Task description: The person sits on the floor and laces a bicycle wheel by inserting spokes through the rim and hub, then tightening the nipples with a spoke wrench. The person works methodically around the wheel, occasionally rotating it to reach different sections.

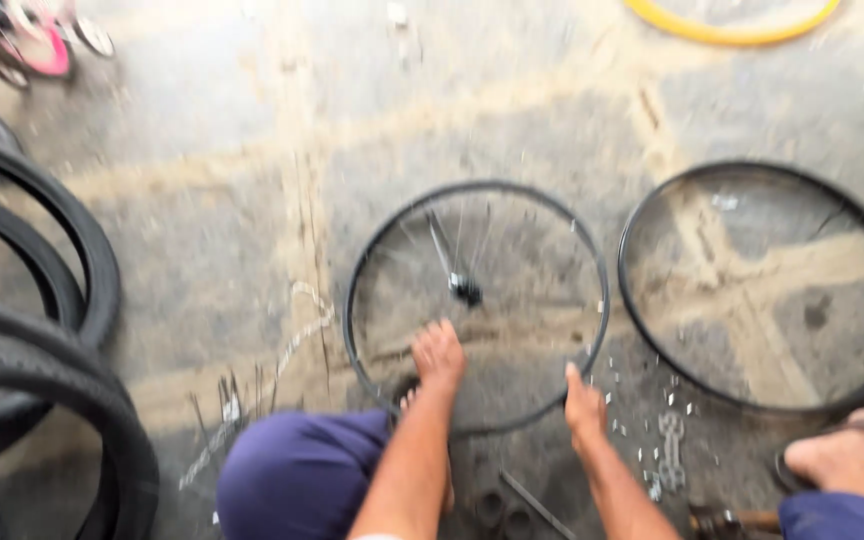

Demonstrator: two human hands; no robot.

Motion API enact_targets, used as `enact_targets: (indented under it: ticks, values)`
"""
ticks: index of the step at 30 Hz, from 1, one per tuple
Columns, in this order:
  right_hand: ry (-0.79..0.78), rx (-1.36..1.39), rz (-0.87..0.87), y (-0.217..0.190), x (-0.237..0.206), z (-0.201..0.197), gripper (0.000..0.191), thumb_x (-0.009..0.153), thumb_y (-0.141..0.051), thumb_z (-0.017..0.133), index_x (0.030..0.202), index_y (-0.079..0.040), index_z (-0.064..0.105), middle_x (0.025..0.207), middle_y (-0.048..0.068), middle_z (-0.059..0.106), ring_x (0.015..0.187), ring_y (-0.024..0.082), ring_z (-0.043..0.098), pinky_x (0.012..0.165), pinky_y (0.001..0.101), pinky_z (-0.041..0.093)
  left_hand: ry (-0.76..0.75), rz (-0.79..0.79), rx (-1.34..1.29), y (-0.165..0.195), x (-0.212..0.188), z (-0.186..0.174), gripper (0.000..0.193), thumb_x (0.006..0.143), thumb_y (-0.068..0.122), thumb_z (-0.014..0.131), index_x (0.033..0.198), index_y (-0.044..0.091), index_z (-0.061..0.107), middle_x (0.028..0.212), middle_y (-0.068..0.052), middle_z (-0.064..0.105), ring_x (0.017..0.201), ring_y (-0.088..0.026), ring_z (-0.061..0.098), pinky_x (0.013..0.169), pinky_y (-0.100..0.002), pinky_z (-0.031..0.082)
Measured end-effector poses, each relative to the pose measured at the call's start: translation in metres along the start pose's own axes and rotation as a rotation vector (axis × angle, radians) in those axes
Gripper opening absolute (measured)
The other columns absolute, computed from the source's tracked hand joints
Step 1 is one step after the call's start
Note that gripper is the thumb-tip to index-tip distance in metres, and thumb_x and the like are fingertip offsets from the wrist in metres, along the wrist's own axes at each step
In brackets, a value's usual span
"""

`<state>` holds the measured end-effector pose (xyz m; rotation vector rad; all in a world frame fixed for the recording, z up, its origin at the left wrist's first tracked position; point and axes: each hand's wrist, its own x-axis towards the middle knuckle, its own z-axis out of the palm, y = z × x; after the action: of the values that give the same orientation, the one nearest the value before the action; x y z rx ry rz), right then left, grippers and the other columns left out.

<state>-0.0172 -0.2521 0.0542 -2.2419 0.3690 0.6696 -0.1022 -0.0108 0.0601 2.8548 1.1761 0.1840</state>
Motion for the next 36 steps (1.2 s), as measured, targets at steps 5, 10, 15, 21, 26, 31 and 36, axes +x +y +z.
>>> enact_targets:
  ticks: [5,10,15,21,26,31,36]
  values:
    - [-0.018,-0.023,0.001,0.004,-0.019,0.010,0.080,0.092,-0.067,0.054,0.102,0.010,0.076,0.112,0.034,0.072,0.111,0.046,0.068,0.099,0.0500,0.049,-0.497,-0.378,-0.657,0.057,-0.026,0.001,0.030,0.087,0.033,0.075,0.104,0.008,0.072,0.108,-0.018,0.072,0.105,-0.038,0.069,0.090,-0.049,0.055]
    - [-0.030,-0.049,0.023,0.009,-0.028,0.018,0.077,0.091,-0.063,0.056,0.107,0.010,0.075,0.117,0.033,0.071,0.116,0.046,0.066,0.101,0.0493,0.048,-0.734,-0.498,-1.448,0.074,-0.052,0.010,0.030,0.081,0.029,0.077,0.097,0.004,0.069,0.083,-0.009,0.071,0.075,-0.023,0.065,0.066,-0.043,0.053]
    - [-0.069,0.047,0.020,0.028,-0.023,0.027,0.074,0.093,-0.058,0.055,0.117,0.010,0.070,0.121,0.032,0.070,0.118,0.045,0.065,0.099,0.0490,0.048,-0.685,-0.157,-1.131,0.062,-0.054,0.022,0.059,0.089,0.058,0.073,0.091,-0.001,0.066,0.081,-0.013,0.070,0.075,-0.027,0.065,0.067,-0.043,0.052]
    - [-0.051,0.074,0.032,0.049,-0.011,0.034,0.066,0.093,-0.050,0.060,0.094,0.016,0.068,0.092,0.025,0.070,0.090,0.032,0.064,0.081,0.0464,0.049,-0.259,-0.822,-1.212,0.056,-0.032,0.041,0.068,0.084,0.066,0.063,0.119,0.007,0.068,0.119,-0.016,0.071,0.112,-0.033,0.066,0.095,-0.046,0.050]
    - [-0.121,0.204,0.166,0.047,-0.006,0.031,0.054,0.095,-0.048,0.059,0.071,0.001,0.059,0.064,0.009,0.056,0.050,0.021,0.049,0.045,0.0381,0.035,0.020,-1.208,-1.995,0.032,0.017,0.050,0.050,0.099,0.052,0.068,0.113,0.004,0.062,0.098,-0.011,0.071,0.076,-0.018,0.064,0.065,-0.033,0.048]
    - [-0.209,0.309,0.226,0.052,0.001,0.028,0.047,0.096,-0.046,0.055,0.066,-0.010,0.052,0.055,0.006,0.048,0.041,0.017,0.041,0.038,0.0330,0.028,-0.025,-1.353,-2.173,0.026,0.046,0.059,0.033,0.096,0.038,0.066,0.115,0.012,0.058,0.093,0.003,0.069,0.064,-0.014,0.061,0.056,-0.031,0.047]
    - [-0.216,0.274,0.234,0.062,0.009,0.029,0.046,0.097,-0.044,0.053,0.067,-0.009,0.053,0.054,0.006,0.051,0.041,0.017,0.044,0.038,0.0323,0.030,-0.138,-1.138,-2.478,0.020,0.062,0.080,0.016,0.098,0.024,0.066,0.110,0.017,0.058,0.082,0.001,0.061,0.057,-0.012,0.052,0.050,-0.031,0.042]
